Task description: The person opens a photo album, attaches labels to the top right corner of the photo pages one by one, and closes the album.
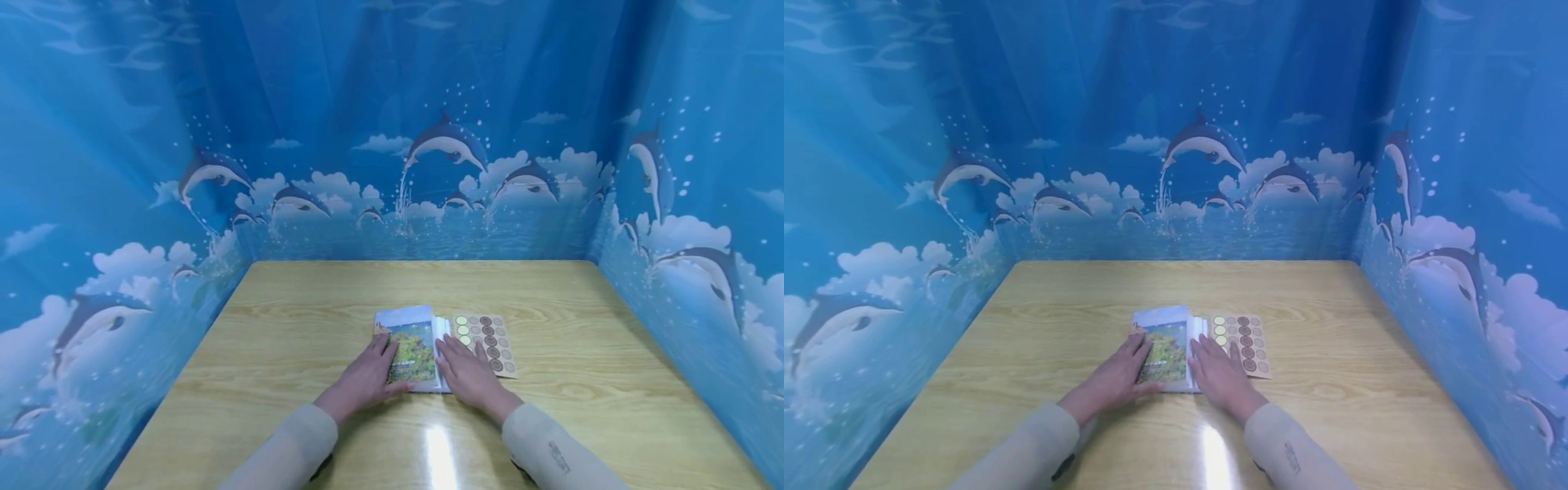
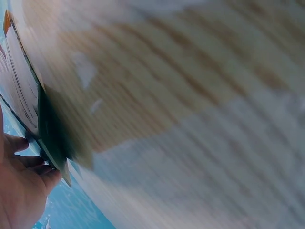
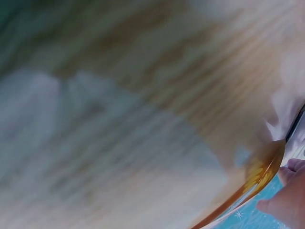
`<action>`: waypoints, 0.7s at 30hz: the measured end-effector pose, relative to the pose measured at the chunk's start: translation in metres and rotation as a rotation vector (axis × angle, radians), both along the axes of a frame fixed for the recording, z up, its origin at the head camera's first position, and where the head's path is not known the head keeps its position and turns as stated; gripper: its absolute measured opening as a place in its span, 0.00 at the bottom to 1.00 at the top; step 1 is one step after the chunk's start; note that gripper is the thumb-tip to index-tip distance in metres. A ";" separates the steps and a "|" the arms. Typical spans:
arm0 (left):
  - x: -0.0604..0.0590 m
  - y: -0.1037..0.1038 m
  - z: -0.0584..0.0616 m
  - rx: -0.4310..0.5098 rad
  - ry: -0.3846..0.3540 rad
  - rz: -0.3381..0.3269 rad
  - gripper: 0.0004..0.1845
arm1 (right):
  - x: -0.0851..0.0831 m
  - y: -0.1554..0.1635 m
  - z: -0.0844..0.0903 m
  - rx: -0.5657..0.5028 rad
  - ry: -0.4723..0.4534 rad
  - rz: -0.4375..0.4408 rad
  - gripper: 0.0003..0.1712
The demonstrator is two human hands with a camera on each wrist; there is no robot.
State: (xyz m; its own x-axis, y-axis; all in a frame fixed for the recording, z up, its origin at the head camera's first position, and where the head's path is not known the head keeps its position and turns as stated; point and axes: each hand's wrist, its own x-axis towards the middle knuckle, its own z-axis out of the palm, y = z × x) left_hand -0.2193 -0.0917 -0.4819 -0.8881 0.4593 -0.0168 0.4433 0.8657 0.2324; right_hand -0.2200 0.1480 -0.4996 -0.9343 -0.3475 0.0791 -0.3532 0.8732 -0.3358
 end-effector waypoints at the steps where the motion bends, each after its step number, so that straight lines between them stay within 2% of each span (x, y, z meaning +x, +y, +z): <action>1: 0.000 0.000 0.000 0.005 -0.004 0.002 0.54 | 0.000 0.000 0.000 0.001 0.000 0.000 0.31; 8: 0.001 -0.003 -0.002 0.036 -0.022 0.010 0.53 | 0.001 -0.003 -0.002 0.044 -0.014 0.005 0.32; 17: 0.004 -0.014 -0.003 0.140 0.007 -0.019 0.48 | -0.001 -0.009 -0.003 0.096 -0.003 0.009 0.32; 21: 0.005 -0.020 0.000 0.165 0.012 -0.005 0.44 | -0.002 -0.012 -0.002 0.111 0.015 0.021 0.32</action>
